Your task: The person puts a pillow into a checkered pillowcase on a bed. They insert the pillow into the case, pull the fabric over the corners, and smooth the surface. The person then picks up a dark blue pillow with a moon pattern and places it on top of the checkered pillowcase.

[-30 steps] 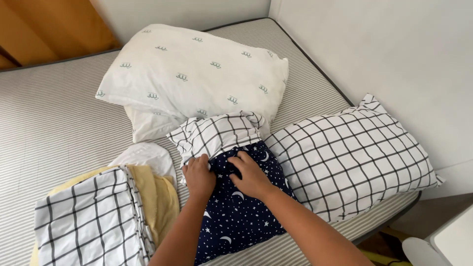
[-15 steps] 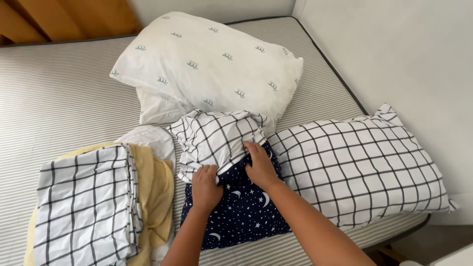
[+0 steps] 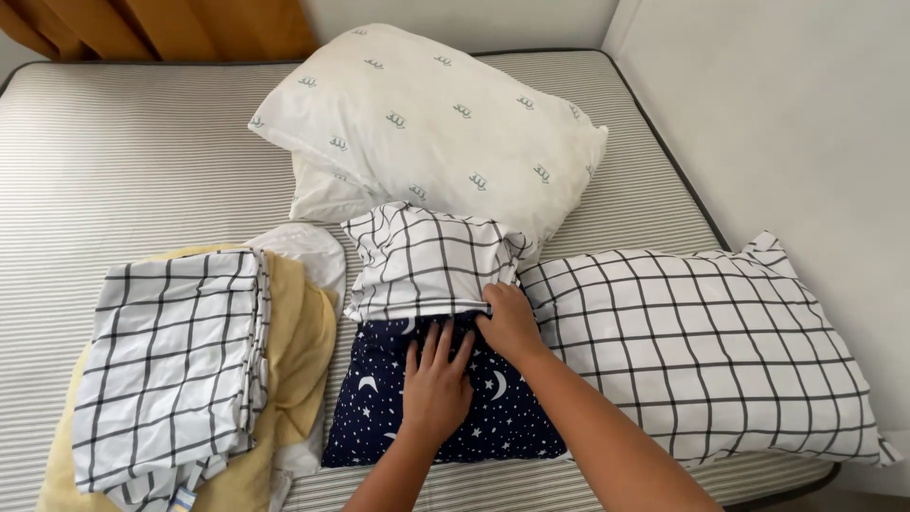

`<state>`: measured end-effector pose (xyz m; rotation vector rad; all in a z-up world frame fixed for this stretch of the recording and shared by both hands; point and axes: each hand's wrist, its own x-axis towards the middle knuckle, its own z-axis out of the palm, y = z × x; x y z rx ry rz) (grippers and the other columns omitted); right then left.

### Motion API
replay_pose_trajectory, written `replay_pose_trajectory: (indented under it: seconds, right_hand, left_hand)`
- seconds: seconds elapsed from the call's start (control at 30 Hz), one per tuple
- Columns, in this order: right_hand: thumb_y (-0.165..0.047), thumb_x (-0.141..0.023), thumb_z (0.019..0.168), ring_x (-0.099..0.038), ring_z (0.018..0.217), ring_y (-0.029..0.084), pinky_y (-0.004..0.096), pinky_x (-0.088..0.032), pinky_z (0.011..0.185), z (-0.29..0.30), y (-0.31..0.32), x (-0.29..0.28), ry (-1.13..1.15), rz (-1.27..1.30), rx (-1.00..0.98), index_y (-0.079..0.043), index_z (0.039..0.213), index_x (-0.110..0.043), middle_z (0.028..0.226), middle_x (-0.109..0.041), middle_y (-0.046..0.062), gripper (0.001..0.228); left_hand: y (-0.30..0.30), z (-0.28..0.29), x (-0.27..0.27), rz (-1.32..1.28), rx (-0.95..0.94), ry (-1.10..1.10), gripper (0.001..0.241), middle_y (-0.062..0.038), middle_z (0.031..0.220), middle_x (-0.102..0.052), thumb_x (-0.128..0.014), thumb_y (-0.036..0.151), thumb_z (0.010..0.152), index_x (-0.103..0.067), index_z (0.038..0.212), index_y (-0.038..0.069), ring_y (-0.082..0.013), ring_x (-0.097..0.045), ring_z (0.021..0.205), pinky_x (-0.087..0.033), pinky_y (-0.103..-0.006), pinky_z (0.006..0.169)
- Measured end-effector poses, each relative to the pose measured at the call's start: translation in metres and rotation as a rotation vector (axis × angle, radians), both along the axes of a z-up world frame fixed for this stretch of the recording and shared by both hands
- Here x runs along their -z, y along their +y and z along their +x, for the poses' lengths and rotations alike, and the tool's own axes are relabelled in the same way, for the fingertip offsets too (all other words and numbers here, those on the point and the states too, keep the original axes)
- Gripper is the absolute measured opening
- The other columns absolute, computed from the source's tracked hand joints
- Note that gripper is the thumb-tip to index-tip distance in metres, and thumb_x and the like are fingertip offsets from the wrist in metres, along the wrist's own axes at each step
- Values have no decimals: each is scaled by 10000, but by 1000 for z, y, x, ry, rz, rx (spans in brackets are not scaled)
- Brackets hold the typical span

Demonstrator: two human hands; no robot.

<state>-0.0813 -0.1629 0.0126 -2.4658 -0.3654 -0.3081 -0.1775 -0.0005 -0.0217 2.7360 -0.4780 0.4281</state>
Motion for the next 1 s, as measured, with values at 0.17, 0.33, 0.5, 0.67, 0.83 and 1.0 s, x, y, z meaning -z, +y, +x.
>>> replay_pose_trajectory:
  seconds: [0.17, 0.33, 0.5, 0.67, 0.83, 1.0]
  right_hand:
    - [-48, -703, 748, -574, 997, 391, 481, -475, 876, 1, 7, 2, 28, -2, -54, -20, 899, -583, 953, -633, 159, 195]
    - [-46, -660, 742, -568, 998, 402, 492, -469, 889, -2, 3, 38, 0, -43, -111, -20, 921, -591, 971, -630, 173, 193]
    - [-99, -641, 805, -580, 1030, 364, 482, -466, 925, -29, -31, 66, 205, -144, -82, -30, 960, -602, 1007, -649, 156, 175]
    - [-92, -650, 798, -584, 1016, 351, 458, -482, 911, -35, -57, 88, 275, -72, -34, -26, 980, -612, 1025, -650, 147, 197]
    - [-94, -665, 819, -585, 1038, 338, 438, -493, 909, -27, -35, 89, 327, -52, 91, -21, 1011, -610, 1047, -628, 135, 213]
    - [-53, -698, 796, -552, 1041, 374, 452, -478, 901, -23, -13, 69, 65, 3, 150, -38, 1053, -623, 1086, -589, 130, 268]
  left_hand:
    - [-3, 45, -38, 40, -80, 284, 785, -169, 1613, -250, -724, 391, 793, -462, 1529, 305, -420, -204, 1491, -191, -709, 1100]
    - [1, 99, 9, 89, -201, 583, 723, -88, 1625, -256, -703, 527, 856, -448, 1474, 253, -376, -183, 1510, -247, -738, 1104]
    - [20, 123, 68, -118, -337, 740, 559, -58, 1558, -480, -609, 463, 945, -548, 1469, 278, -305, -470, 1421, -478, -575, 1071]
    - [5, 124, 94, 80, -235, 672, 505, -106, 1570, -436, -548, 317, 995, -514, 1485, 198, -362, -418, 1419, -503, -541, 1010]
    - [-8, 94, 23, 248, -181, 641, 557, -147, 1581, -324, -573, 306, 967, -443, 1482, 137, -406, -307, 1423, -388, -640, 1026]
    - [-23, 79, 5, 314, -140, 574, 373, -156, 1454, -548, -523, 226, 1040, -600, 1381, 97, -392, -456, 1396, -285, -647, 1203]
